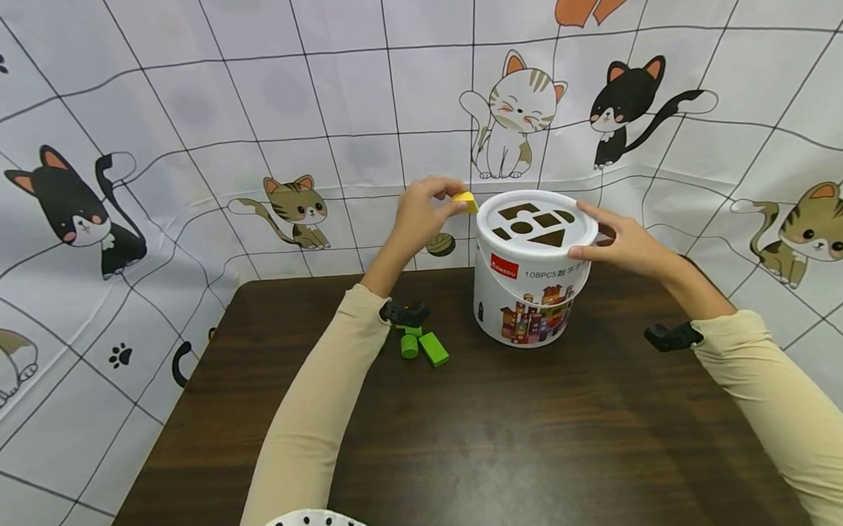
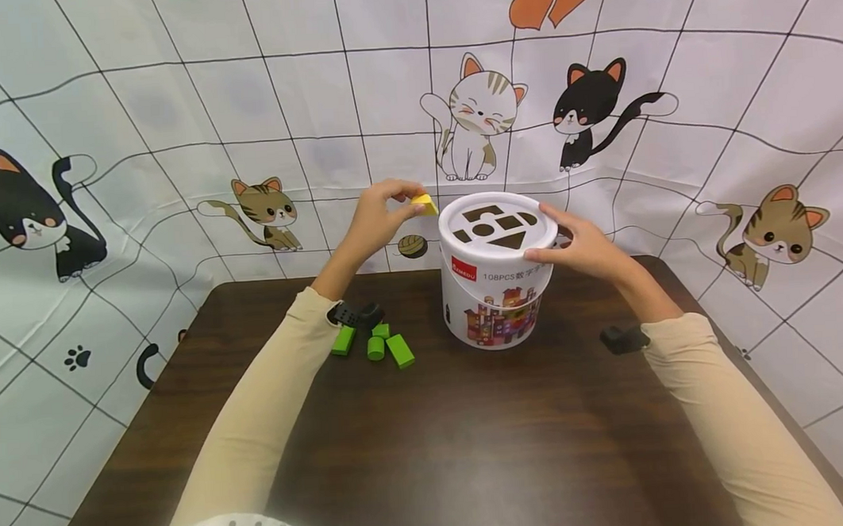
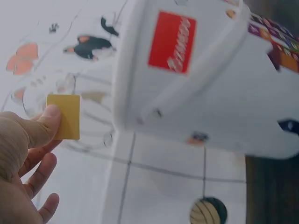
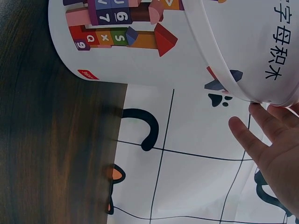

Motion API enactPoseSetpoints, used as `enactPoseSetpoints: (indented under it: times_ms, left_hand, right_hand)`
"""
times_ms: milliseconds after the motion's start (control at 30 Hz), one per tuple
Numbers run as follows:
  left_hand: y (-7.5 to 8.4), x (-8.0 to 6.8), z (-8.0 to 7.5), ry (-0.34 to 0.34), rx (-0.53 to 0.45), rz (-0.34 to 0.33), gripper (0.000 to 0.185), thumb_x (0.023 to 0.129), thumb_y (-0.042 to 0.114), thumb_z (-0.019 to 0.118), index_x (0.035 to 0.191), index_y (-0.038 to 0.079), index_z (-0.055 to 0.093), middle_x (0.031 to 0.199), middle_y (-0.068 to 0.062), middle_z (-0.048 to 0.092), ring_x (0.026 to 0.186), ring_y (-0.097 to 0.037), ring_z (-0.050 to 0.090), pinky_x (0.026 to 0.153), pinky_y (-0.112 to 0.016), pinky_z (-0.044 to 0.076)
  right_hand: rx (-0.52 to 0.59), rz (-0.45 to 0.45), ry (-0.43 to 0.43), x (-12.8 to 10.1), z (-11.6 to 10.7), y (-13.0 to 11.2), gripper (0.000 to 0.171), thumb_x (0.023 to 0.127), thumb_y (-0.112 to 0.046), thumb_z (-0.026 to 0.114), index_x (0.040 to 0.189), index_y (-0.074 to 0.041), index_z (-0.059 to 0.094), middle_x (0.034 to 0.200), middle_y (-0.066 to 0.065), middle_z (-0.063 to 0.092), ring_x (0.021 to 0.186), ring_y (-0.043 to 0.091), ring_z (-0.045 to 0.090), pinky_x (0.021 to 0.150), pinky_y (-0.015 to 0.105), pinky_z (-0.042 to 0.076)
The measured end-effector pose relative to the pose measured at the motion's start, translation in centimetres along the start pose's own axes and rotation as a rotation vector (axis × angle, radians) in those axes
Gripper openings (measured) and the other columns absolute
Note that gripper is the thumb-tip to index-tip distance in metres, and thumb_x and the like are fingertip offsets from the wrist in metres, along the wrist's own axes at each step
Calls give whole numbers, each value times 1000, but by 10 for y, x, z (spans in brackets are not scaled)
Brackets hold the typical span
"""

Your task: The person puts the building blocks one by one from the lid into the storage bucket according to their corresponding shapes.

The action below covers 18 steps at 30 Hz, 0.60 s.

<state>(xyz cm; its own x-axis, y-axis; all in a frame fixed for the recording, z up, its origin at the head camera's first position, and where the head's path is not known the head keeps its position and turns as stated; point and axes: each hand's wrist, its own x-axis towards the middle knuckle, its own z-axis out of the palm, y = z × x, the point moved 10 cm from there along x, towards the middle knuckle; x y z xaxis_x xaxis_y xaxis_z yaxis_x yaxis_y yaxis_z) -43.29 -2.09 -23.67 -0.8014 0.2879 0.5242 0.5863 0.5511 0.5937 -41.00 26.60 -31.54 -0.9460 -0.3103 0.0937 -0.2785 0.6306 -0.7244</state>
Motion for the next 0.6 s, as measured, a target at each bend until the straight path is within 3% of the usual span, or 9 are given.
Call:
enactPoseSetpoints:
  times_ms: [300,600]
  left_hand:
    - [49,21,31,-73,127,79,28,91,28,76,117,18,77,112,1,75,107,-16,62,99,-35,41]
    - [70,33,71,-174,230,69,29,95,34,70,122,24,74,120,6,72,115,-16,57,100,-36,37]
  right_hand:
    - [10,22,-15,1,1,1,96,92,-28,76,165,-19,14,164,21,33,141,38,48,84,6,44]
    - [19,18,-17,1,1,3,95,93,-28,75,165,-19,14,163,22,34,140,38,48,84,6,45]
